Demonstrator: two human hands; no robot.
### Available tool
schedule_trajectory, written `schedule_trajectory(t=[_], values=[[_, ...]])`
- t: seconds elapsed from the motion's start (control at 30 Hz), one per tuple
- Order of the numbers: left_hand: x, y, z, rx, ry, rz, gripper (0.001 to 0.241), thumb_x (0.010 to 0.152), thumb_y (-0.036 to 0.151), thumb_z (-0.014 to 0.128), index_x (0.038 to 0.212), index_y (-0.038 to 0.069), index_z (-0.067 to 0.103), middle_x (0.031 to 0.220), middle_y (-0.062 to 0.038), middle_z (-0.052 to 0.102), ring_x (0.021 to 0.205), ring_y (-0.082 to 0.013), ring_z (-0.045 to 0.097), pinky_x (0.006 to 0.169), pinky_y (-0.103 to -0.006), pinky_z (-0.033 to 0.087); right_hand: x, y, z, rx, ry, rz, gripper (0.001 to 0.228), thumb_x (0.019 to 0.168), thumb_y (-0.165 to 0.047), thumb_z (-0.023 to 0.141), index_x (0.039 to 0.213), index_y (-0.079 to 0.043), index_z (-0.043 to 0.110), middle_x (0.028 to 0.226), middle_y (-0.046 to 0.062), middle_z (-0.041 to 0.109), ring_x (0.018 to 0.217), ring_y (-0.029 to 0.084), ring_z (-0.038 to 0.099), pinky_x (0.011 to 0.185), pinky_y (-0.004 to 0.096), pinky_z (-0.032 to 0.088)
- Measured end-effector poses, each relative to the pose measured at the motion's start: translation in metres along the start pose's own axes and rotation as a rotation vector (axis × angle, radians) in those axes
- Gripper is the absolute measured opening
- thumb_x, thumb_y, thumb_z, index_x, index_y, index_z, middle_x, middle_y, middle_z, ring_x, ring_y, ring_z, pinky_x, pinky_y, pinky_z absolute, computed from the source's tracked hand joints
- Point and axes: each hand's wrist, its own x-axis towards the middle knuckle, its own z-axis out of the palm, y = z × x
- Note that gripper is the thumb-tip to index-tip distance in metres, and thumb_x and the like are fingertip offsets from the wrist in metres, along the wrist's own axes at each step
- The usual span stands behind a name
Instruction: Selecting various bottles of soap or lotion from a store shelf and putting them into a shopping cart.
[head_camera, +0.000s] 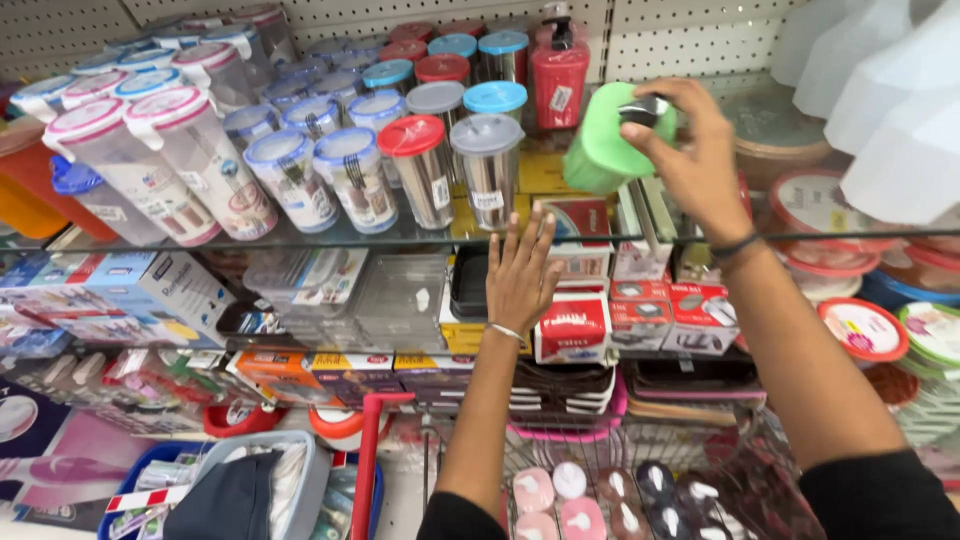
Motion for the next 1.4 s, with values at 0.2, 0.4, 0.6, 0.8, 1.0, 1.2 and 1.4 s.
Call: schedule_trajectory(t=[0.2,0.4,0.6,0.8,1.0,1.2,1.4], values=[[-0.081,0.051,-0.072,-0.651,0.017,-0.005,0.07,0.104,0.045,0.053,0.163,0.013,0.034,0.169,-0.011,0.035,0.158,-0.0307,0.035,0.13,-0.0503,0.028,-0.106,-0.101,-0.048,0.346,-0.072,0.379,0.034,0.097,-0.012,0.076,0.128,-0.003,0.066,0.126,0.003,0.066,0.114,0.011,0.065,0.094,0.027,0.056],[-0.176,0.062,-0.098,-0.987,-0.416,-0.242,0.078,0.089,0.044,0.075,0.152,0.006,0.047,0.147,-0.015,0.059,0.136,-0.0305,0.059,0.116,-0.0433,0.046,-0.244,-0.121,-0.016,0.341,-0.337,0.614,0.031,0.094,-0.011,0.078,0.123,-0.002,0.07,0.118,0.006,0.072,0.11,0.015,0.066,0.099,0.031,0.053],[-0.351,0.034,-0.005,-1.141,-1.042,-0.587,0.083,0.08,0.03,0.084,0.15,0.005,0.048,0.135,-0.016,0.066,0.118,-0.0249,0.065,0.1,-0.0384,0.055,-0.431,-0.083,0.052,0.329,-0.526,0.895,0.041,0.085,-0.025,0.08,0.123,-0.011,0.073,0.117,0.005,0.075,0.104,0.018,0.073,0.092,0.032,0.061],[-0.482,0.043,0.021,-1.294,-1.647,-1.288,0.078,0.078,0.028,0.069,0.148,0.012,0.038,0.135,-0.016,0.06,0.105,-0.034,0.069,0.091,-0.0445,0.058,-0.547,-0.105,0.089,0.323,-0.804,0.869,0.043,0.085,-0.026,0.078,0.125,-0.011,0.07,0.121,0.008,0.074,0.104,0.024,0.073,0.09,0.036,0.06],[-0.573,0.069,0.022,-1.272,-1.755,-1.652,0.065,0.086,0.033,0.06,0.144,0.008,0.045,0.138,-0.019,0.057,0.109,-0.0411,0.068,0.094,-0.0472,0.058,-0.61,-0.128,0.105,0.315,-1.153,0.783,0.045,0.087,-0.023,0.08,0.124,-0.006,0.061,0.122,0.017,0.062,0.109,0.037,0.065,0.091,0.044,0.054],[-0.604,0.102,0.033,-0.988,-1.65,-1.759,0.06,0.089,0.035,0.058,0.141,0.007,0.05,0.134,-0.018,0.06,0.111,-0.0387,0.068,0.093,-0.0483,0.058,-0.741,-0.112,0.141,0.48,-1.263,0.713,0.055,0.081,-0.015,0.082,0.122,-0.005,0.046,0.125,0.019,0.047,0.113,0.042,0.06,0.096,0.047,0.051],[-0.71,0.113,0.1,-0.696,-1.526,-1.802,0.055,0.092,0.036,0.057,0.138,0.006,0.054,0.131,-0.016,0.062,0.114,-0.0363,0.069,0.093,-0.0493,0.059,-0.884,-0.084,0.171,0.211,-1.508,1.181,0.078,0.071,-0.004,0.078,0.141,-0.007,0.042,0.145,0.023,0.039,0.125,0.043,0.054,0.1,0.044,0.051]])
